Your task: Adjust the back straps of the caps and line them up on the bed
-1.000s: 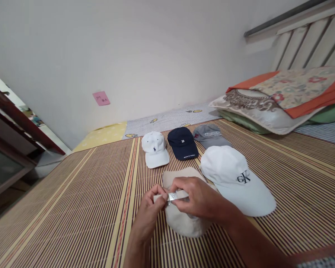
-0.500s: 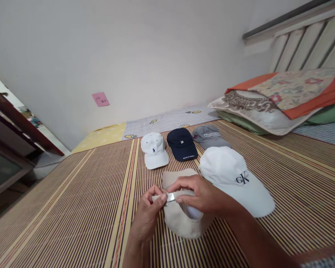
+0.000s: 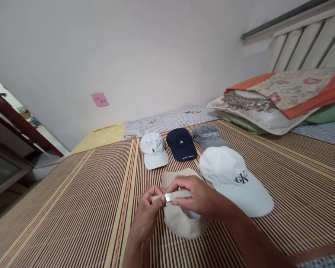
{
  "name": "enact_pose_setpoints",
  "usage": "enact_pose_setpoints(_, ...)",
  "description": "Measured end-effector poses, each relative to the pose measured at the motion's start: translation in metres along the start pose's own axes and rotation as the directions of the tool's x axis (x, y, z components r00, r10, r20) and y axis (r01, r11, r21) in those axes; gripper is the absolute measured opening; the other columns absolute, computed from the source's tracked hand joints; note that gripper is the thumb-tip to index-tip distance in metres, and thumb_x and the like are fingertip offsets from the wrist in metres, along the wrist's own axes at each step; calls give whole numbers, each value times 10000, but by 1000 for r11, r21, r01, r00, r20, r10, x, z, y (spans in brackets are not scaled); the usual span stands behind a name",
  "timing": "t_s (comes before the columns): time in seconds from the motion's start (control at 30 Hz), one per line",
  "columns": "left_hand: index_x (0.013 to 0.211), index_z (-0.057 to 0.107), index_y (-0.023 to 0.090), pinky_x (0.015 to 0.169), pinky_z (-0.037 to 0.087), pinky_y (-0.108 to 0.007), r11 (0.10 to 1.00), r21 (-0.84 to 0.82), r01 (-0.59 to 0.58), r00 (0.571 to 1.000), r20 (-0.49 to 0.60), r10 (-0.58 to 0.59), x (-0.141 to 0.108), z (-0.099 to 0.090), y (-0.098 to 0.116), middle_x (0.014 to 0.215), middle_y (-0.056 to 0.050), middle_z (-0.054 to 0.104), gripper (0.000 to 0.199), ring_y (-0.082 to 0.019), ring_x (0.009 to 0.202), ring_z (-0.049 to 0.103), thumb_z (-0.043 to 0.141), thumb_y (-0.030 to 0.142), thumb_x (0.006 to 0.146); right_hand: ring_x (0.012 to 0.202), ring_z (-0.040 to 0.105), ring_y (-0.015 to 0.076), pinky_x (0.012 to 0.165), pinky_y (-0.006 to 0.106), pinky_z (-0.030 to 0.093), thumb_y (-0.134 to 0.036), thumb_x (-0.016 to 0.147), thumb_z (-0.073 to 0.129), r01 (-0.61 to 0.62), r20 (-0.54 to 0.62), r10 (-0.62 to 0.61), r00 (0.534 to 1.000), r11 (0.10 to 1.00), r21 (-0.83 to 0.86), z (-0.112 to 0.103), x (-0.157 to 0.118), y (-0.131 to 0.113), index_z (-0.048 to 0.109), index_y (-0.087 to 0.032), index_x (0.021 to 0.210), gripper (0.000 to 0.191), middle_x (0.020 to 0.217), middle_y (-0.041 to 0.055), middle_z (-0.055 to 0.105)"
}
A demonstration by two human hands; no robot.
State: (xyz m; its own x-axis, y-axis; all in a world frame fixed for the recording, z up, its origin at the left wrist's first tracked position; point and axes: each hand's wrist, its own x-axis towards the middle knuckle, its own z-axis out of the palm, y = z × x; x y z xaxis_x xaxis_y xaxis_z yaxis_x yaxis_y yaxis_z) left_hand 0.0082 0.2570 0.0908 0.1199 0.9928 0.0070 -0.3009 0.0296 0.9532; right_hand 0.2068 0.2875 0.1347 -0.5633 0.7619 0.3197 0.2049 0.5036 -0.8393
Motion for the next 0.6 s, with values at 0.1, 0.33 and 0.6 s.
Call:
enact_pose_setpoints(0.1,700,581,186,655,354,-244,999,25,24,999,31,-25,-1,0,3,700,21,548,401,-132,677,444,844,484,759,878,684,161,796,272,481,-64,772,677,19,-12,-20,1000,998,-52,0,-1,-2,750,-206,954,242,945,-4,763)
enact_pose_setpoints(0.33,698,560,192,661,358,-250,999,42,-17,1000,13,16,1,-3,-1,711,21,560,374,-137,691,474,841,423,784,864,688,172,787,285,489,-79,774,665,24,-13,-25,1000,997,-75,-4,-1,-2,759,-211,974,257,947,5,769)
enact_pose_setpoints(0.6,710,603,183,705,399,-254,1000,17,-23,999,24,22,1,-3,0,764,-2,639,323,-144,722,525,819,400,813,997,729,201,879,317,530,-115,823,653,-71,60,67,996,994,77,-12,-4,-2,783,-232,1091,320,1073,24,801)
